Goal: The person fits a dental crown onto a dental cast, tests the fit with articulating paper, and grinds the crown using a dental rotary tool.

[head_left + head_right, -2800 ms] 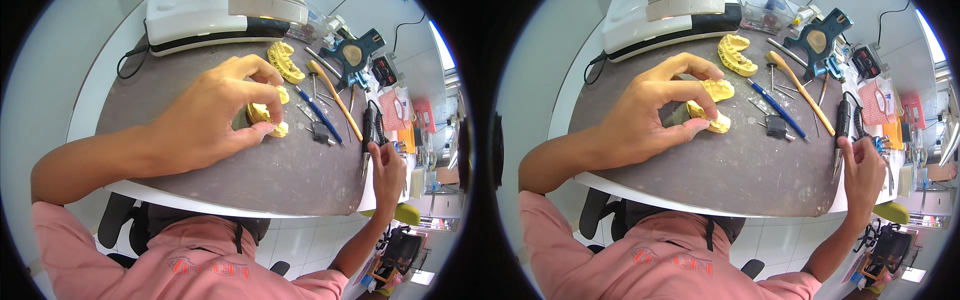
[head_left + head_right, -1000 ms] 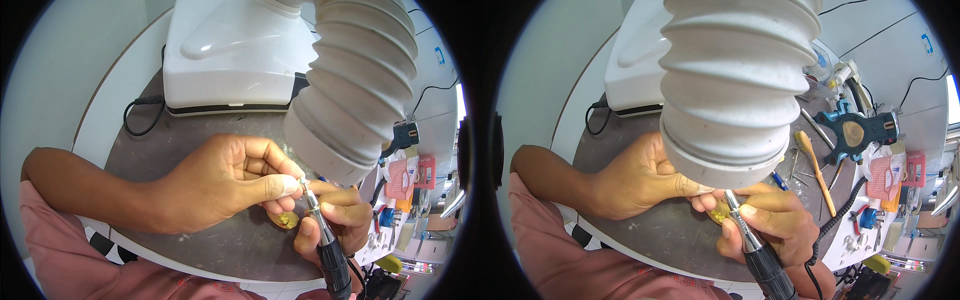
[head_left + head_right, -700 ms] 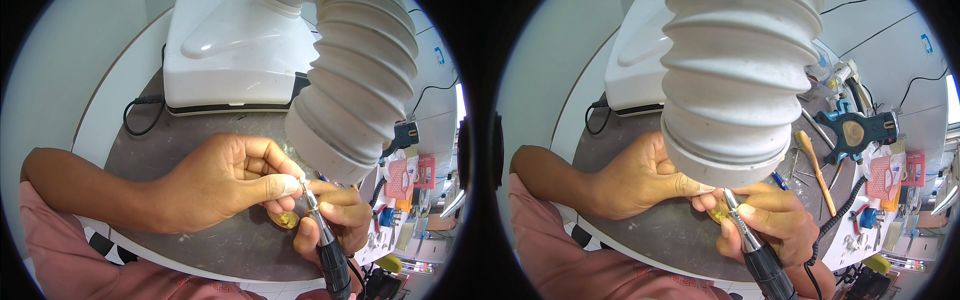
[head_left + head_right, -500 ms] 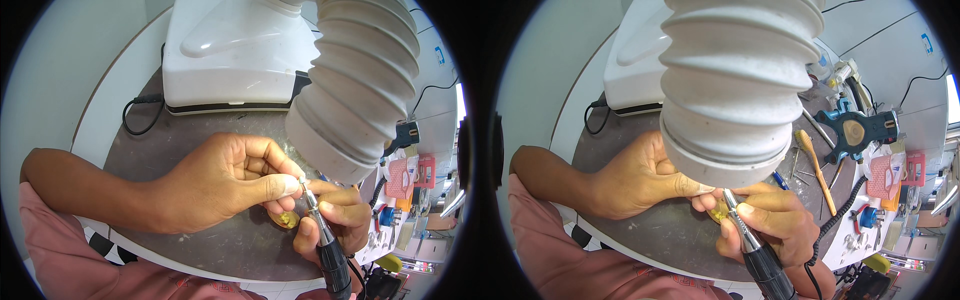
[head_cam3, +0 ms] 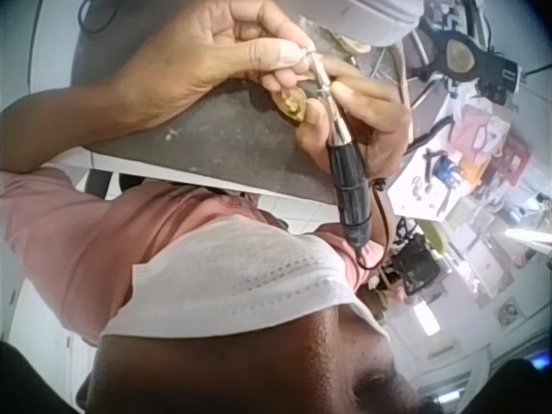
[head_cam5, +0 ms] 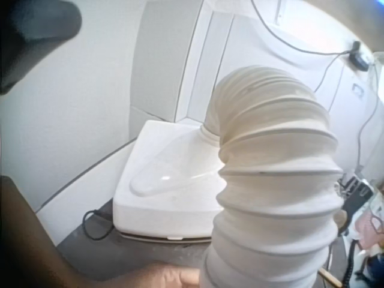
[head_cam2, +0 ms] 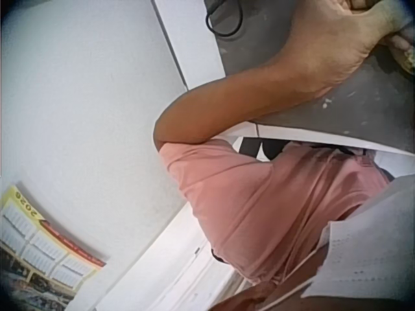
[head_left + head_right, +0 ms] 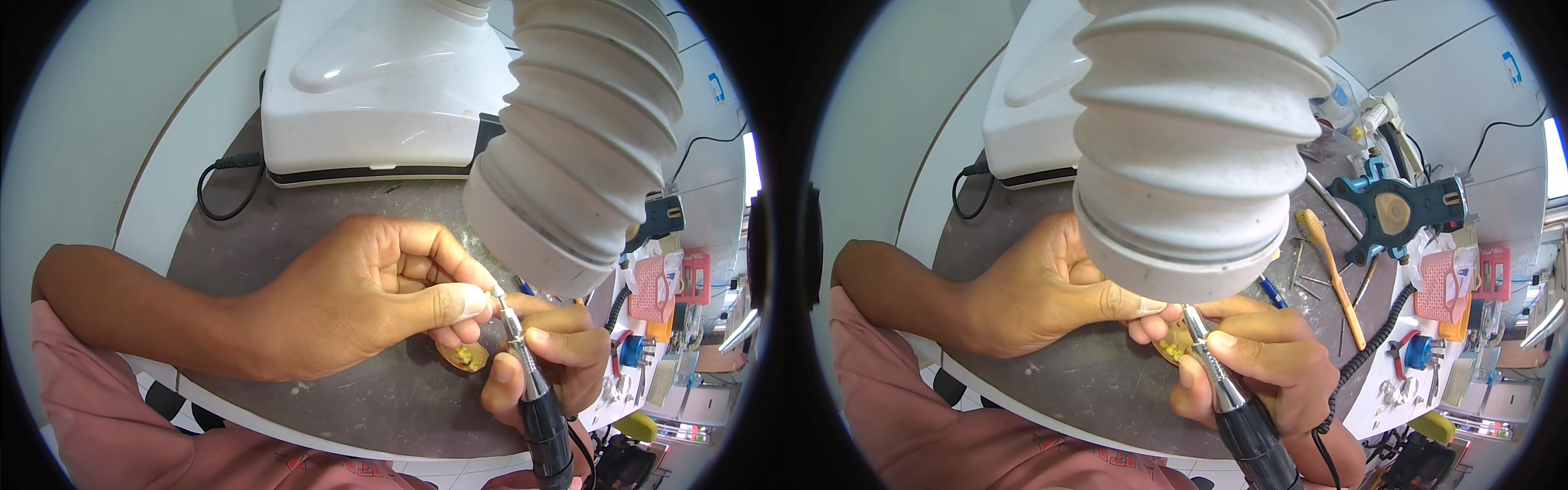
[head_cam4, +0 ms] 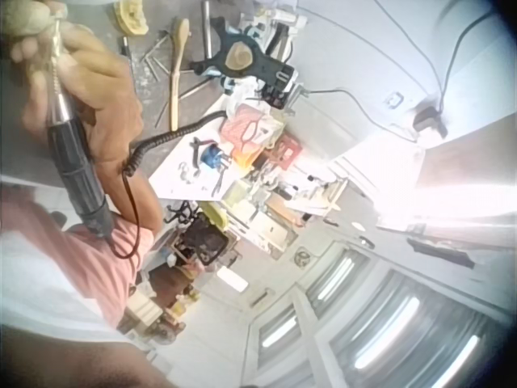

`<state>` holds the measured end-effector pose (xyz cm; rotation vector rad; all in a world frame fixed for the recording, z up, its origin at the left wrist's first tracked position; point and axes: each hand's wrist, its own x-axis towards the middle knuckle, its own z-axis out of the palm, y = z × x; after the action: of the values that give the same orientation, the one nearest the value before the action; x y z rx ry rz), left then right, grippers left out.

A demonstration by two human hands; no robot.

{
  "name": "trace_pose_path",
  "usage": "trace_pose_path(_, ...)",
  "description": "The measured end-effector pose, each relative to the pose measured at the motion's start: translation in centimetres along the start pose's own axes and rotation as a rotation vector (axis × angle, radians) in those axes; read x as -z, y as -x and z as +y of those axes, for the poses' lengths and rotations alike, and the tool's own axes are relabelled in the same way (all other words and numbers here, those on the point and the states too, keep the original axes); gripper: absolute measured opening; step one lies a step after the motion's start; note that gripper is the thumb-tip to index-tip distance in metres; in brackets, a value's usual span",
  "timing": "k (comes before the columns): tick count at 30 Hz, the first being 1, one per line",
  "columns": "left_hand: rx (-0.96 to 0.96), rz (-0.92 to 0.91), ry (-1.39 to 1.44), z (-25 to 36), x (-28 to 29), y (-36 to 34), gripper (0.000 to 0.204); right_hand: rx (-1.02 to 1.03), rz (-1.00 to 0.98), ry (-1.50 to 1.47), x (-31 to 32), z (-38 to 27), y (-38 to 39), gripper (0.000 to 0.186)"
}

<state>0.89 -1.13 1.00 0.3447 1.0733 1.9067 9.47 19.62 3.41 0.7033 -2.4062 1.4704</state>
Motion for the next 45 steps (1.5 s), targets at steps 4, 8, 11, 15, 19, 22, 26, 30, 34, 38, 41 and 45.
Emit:
trace_pose_path(4, 0.001, -0.013, 0.001, 0.0, 0.0, 0.0, 0.018, 0.038, -0.122, 0.118, 0.0, 0.1, 0.1, 0.038)
trace_pose_path(8, -0.007, -0.026, 0.004, -0.1, 0.1, 0.0, 0.019, 0.062, -0.084, 0.107, -0.1, 0.4, 0.5, 0.039)
trace_pose_path(11, -0.010, -0.018, 0.006, -0.2, 0.2, 0.0, 0.019, 0.051, -0.083, 0.114, -0.2, 0.4, 0.6, 0.040)
trace_pose_path(15, -0.003, -0.021, 0.011, -0.1, 0.3, 0.0, 0.020, 0.045, -0.014, 0.073, -0.3, 0.7, 0.6, 0.054)
trace_pose_path(19, 0.003, -0.033, -0.016, 0.0, 0.1, -0.2, 0.021, 0.004, 0.033, 0.103, -0.2, 0.1, 0.7, 0.051)
trace_pose_path(22, 0.012, 0.000, -0.008, 0.1, 0.1, 0.0, 0.022, 0.007, -0.017, 0.068, 0.2, 0.4, 0.2, 0.049)
trace_pose_path(26, 0.011, 0.007, 0.013, -0.2, 0.2, -0.1, 0.025, 0.033, -0.043, 0.088, 0.1, 0.5, 0.0, 0.048)
trace_pose_path(30, -0.005, -0.037, 0.003, -0.3, 0.2, -0.2, 0.028, 0.038, 0.036, 0.067, -0.3, 0.6, 0.6, 0.049)
trace_pose_path(34, -0.007, 0.013, 0.025, -0.5, 0.1, -0.1, 0.030, 0.107, 0.006, 0.046, -0.7, 1.2, 0.5, 0.051)
trace_pose_path(38, -0.018, 0.012, 0.014, -0.6, 0.1, -0.1, 0.031, 0.125, 0.050, 0.068, -1.0, 1.1, 0.5, 0.052)
trace_pose_path(41, -0.010, -0.024, -0.005, -0.7, 0.3, -0.2, 0.030, 0.128, 0.024, 0.083, -0.8, 1.1, 0.5, 0.053)
trace_pose_path(45, -0.010, -0.004, 0.005, -0.7, 0.3, -0.1, 0.029, 0.137, 0.016, 0.104, -0.9, 1.1, 0.4, 0.054)
